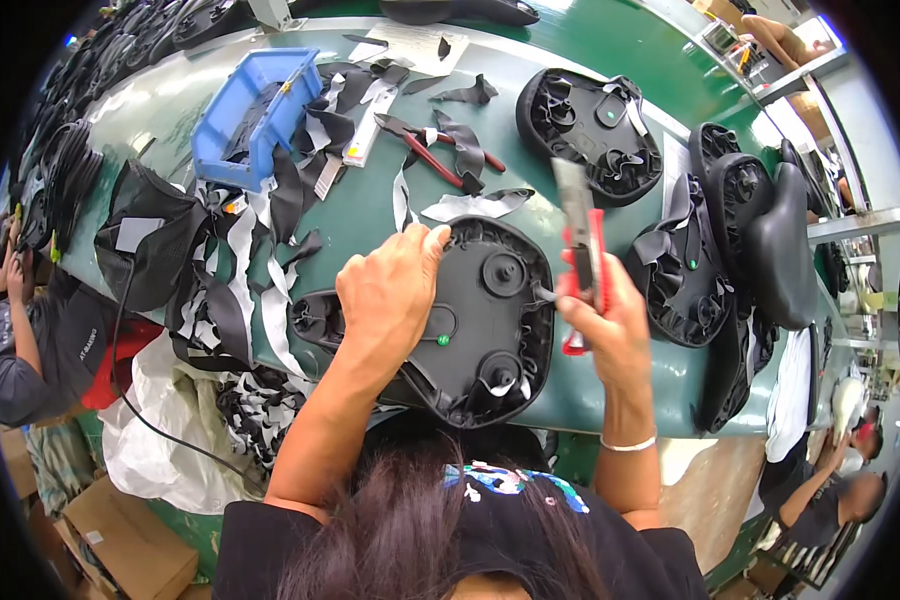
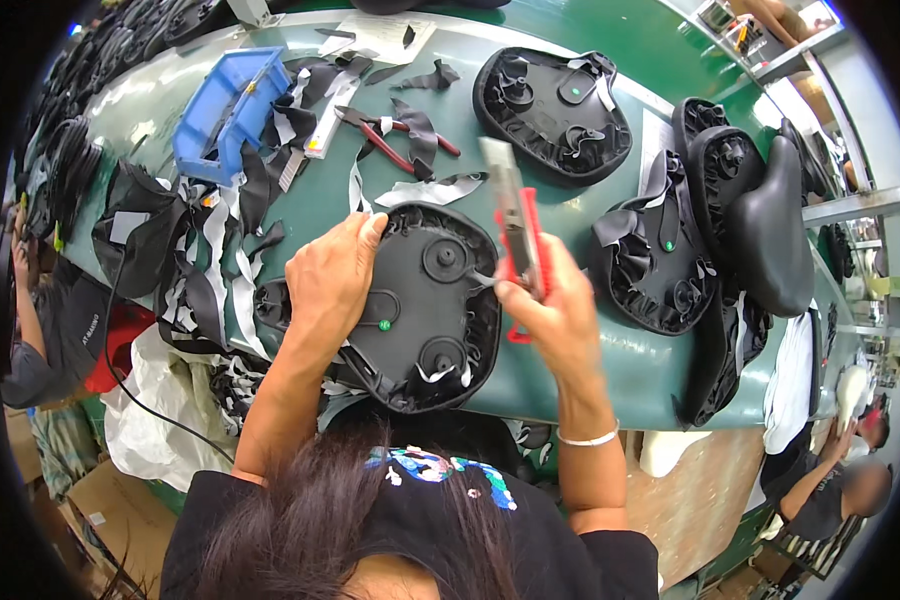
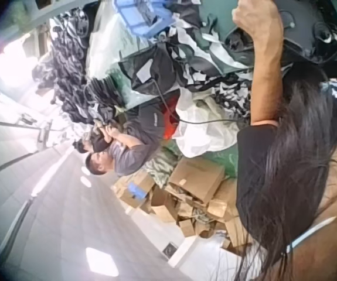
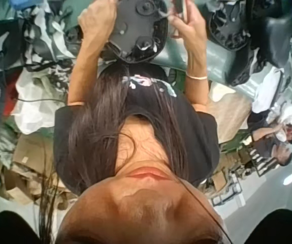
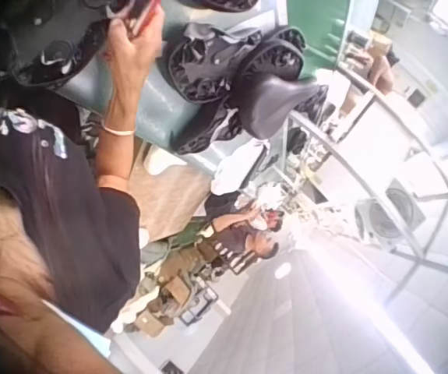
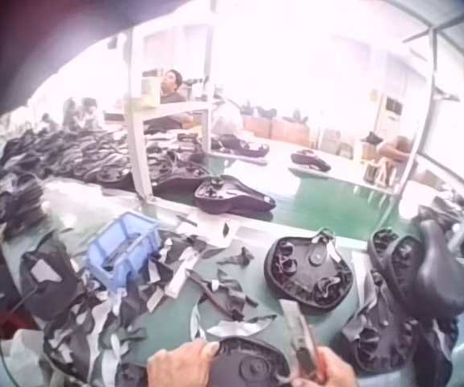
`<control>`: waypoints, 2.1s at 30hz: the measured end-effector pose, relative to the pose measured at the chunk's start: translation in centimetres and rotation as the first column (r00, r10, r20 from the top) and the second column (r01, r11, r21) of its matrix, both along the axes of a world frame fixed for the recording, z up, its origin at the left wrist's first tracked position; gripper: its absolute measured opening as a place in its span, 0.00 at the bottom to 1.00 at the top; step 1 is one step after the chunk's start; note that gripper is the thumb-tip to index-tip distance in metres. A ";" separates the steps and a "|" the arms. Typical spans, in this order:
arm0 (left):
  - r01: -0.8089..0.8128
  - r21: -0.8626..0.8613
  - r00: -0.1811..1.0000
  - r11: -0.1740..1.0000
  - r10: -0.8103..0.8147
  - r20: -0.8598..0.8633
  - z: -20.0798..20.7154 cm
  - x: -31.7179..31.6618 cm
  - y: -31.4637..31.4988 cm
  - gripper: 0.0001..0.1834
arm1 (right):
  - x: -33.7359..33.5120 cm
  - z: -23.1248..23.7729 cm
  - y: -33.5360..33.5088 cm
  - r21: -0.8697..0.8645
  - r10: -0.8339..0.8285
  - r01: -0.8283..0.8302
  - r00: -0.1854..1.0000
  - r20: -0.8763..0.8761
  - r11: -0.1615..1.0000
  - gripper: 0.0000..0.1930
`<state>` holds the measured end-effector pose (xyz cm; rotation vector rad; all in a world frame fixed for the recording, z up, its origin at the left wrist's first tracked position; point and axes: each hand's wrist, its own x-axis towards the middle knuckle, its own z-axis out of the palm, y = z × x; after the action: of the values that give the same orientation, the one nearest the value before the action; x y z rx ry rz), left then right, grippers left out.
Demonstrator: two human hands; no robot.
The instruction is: The person uses red-handled shears to trim excess black fabric from the underside of bicycle seats on a green assembly line. They repeatedly pick up seats, cut the loose material, and place the finished items on the table. The person also uses pliers to pull out stubborn fabric pieces.
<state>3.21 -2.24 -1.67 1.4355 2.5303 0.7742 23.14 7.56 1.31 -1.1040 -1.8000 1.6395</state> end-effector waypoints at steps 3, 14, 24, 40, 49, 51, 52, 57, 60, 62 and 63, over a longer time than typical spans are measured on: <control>-0.124 -0.088 0.982 0.988 0.135 0.132 0.7 -0.2 0.9 0.20 | 2.1 -0.1 -0.1 -0.249 -0.137 0.063 0.945 -0.295 0.966 0.26; 0.548 0.306 0.837 0.778 -0.508 -0.206 -0.2 1.5 4.9 0.08 | 3.6 0.3 -1.3 0.500 -0.038 -0.126 0.952 0.304 0.857 0.27; -0.023 0.562 0.995 0.827 -0.033 0.090 0.5 -0.8 5.3 0.10 | 5.3 4.1 -4.5 0.536 -0.035 -0.510 0.702 0.711 0.672 0.26; -0.293 0.749 0.228 0.594 -0.718 0.658 6.9 -9.7 -1.8 0.19 | 4.4 5.8 -1.0 0.472 0.020 -0.786 0.522 0.853 0.399 0.31; 0.802 0.482 0.035 0.353 -0.833 0.552 3.4 -2.0 5.1 0.13 | 5.3 5.0 -1.9 0.564 -0.029 -0.670 0.632 0.775 0.482 0.26; 0.406 0.585 0.066 0.702 -0.662 0.747 4.4 -1.5 6.1 0.14 | 6.5 3.8 -3.4 0.579 -0.059 -0.602 0.663 0.746 0.550 0.27; 0.166 0.549 0.028 0.819 -0.561 0.828 5.2 -1.4 6.5 0.15 | 7.0 3.4 -4.6 0.565 -0.060 -0.534 0.691 0.720 0.629 0.28; -0.568 0.655 0.274 0.499 -0.636 0.722 7.1 -2.2 5.0 0.15 | 7.2 2.9 -9.4 -0.077 -0.154 0.200 0.906 0.395 0.977 0.25; -0.634 0.768 0.768 0.094 -0.039 0.639 4.3 -4.1 4.0 0.15 | 7.3 3.2 -9.8 -0.240 -0.019 0.120 0.922 0.387 0.963 0.25; -0.557 0.825 0.814 -0.102 0.130 0.566 5.3 -6.3 2.5 0.14 | 8.3 2.0 -10.3 0.000 0.119 -0.127 0.929 0.349 0.992 0.27; -0.320 0.846 0.910 0.427 0.386 0.149 3.9 -7.3 1.4 0.12 | 8.6 2.0 -10.0 -0.009 0.090 -0.093 0.931 0.353 0.996 0.27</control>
<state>-4.09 -0.86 2.25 1.0160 2.5962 2.3865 31.78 -2.39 3.36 -1.4033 -2.1067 1.5590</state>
